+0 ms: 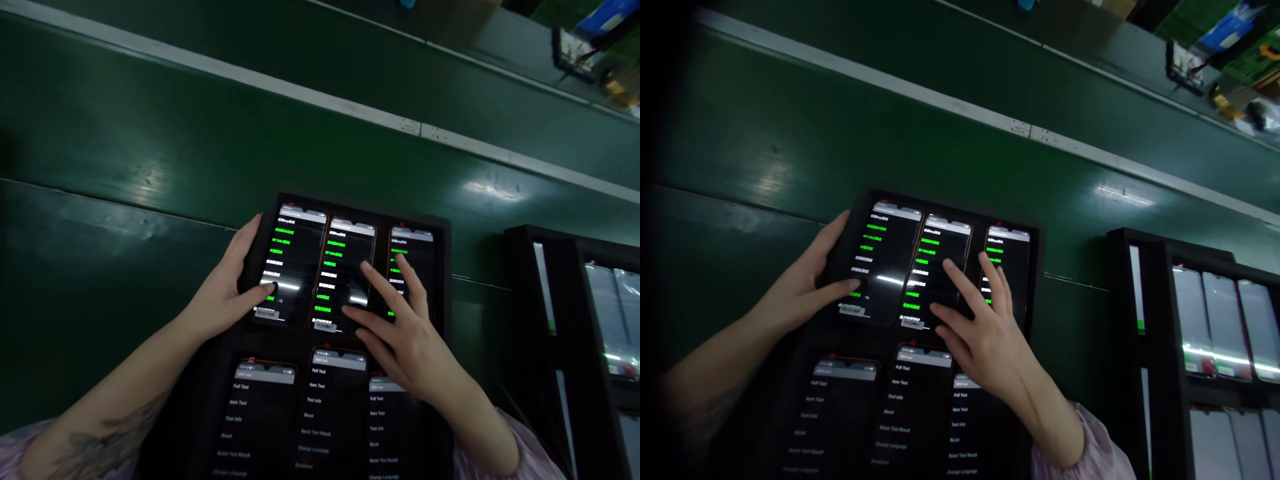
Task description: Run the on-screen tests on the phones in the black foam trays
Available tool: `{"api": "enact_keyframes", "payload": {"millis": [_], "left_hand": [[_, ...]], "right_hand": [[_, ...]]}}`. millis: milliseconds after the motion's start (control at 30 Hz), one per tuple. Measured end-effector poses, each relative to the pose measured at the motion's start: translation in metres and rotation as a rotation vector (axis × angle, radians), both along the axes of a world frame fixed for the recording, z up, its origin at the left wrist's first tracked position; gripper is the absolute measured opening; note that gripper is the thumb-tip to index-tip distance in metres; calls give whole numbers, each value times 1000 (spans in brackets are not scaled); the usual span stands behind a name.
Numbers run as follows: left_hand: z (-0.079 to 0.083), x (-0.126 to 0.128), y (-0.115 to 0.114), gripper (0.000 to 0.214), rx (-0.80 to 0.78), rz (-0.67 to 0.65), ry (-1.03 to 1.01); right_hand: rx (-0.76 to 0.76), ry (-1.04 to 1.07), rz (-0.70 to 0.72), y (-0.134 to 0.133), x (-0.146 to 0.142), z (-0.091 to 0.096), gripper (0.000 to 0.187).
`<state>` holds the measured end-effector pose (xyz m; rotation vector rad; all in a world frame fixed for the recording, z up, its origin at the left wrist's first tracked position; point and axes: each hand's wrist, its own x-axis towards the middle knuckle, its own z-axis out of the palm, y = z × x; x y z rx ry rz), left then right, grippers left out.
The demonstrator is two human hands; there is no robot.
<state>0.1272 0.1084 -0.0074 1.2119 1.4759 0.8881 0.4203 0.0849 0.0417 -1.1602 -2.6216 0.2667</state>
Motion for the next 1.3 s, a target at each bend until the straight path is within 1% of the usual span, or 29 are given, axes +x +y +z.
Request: {"api": "enact_keyframes", "payload": {"millis": [100,200,267,367,467,533,600,667,733,800,900,967,1100,1200,1267,1300], "left_hand": [[-2,0,2,104,-14,-2,78],[-3,2,5,100,-42,34,80],[-3,3,7,97,-30,44,70],[0,3,6,94,-38,53,6],[6,1,4,91,-91,69,-132],[9,-1,3,93,-105,66,-204],[9,-2,3,98,-93,36,-214],[7,-3,3,102,-80,-2,-164],[4,-3,4,104,-72,-9,-98],[2,-3,3,105,-64,12,-62],[-1,-3,0,102,-61,58,-81],[-2,-4,-2,97,-62,55,-106],[1,-4,-2,89,-46,23,-98],[7,2,-1,91,-68,63,-105],[9,4,-9,85,-112,96,-130],[8,4,-18,80,-121,115,-128]], "right_hand": [[16,-19,-50,2,0,-2,31],[45,-23,-116,3,1,-5,33],[58,-20,-127,3,1,-7,33],[86,-9,-112,1,-1,-8,32],[107,-6,-93,-1,-2,-9,33],[107,-18,-89,-1,-3,-9,33],[103,-24,-93,-2,-2,-8,33],[117,9,-108,-3,1,-5,34],[158,88,-167,-6,8,-1,35],[211,174,-286,-11,16,2,35],[278,230,-457,-21,30,1,34],[290,222,-499,-27,36,-3,34],[273,208,-472,-33,42,-9,33],[270,192,-435,-31,43,-9,29],[237,206,-438,-33,44,-7,28],[206,239,-462,-37,45,-7,29]]}}
